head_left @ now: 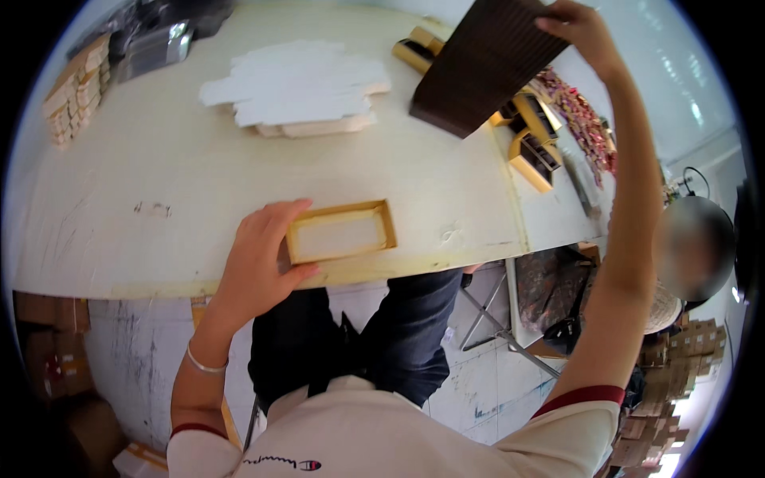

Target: The person folds flat white cardboard pieces into small rectangular boxes and then inserts dark rectangular inserts into them. The process is repeated multiple times, with finished boxes placed to the side.

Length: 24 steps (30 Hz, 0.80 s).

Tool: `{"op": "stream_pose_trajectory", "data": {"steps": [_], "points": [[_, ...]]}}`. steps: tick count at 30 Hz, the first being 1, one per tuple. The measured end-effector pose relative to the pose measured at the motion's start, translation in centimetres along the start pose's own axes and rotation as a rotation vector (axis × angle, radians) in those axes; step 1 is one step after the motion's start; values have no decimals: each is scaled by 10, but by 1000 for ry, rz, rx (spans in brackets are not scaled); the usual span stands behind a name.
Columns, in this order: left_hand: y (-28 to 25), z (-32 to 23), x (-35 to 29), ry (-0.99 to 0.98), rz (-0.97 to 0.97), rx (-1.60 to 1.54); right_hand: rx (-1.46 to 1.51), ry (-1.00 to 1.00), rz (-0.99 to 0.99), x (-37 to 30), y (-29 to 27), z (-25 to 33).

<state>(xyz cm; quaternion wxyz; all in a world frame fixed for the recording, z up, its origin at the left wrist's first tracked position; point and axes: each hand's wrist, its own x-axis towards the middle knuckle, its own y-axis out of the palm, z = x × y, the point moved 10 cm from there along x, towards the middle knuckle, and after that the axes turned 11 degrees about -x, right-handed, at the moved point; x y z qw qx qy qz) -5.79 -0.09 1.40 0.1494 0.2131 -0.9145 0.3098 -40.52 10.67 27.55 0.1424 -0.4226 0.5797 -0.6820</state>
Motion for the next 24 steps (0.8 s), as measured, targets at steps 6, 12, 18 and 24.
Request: {"op": "stream_pose_trajectory", "data": {"steps": [6,12,18,24], "points": [[4,10,0,-85,32,-86,225,-157,-421,-31,-61,14],[-1,15,-6,-98,19,-73,568,-477,-29,-174,16,145],[9,2,2,-20,73,-68,941,-36,877,-219,172,167],[11,1,1,-8,145,-13,471,-426,171,-200,137,197]]}}
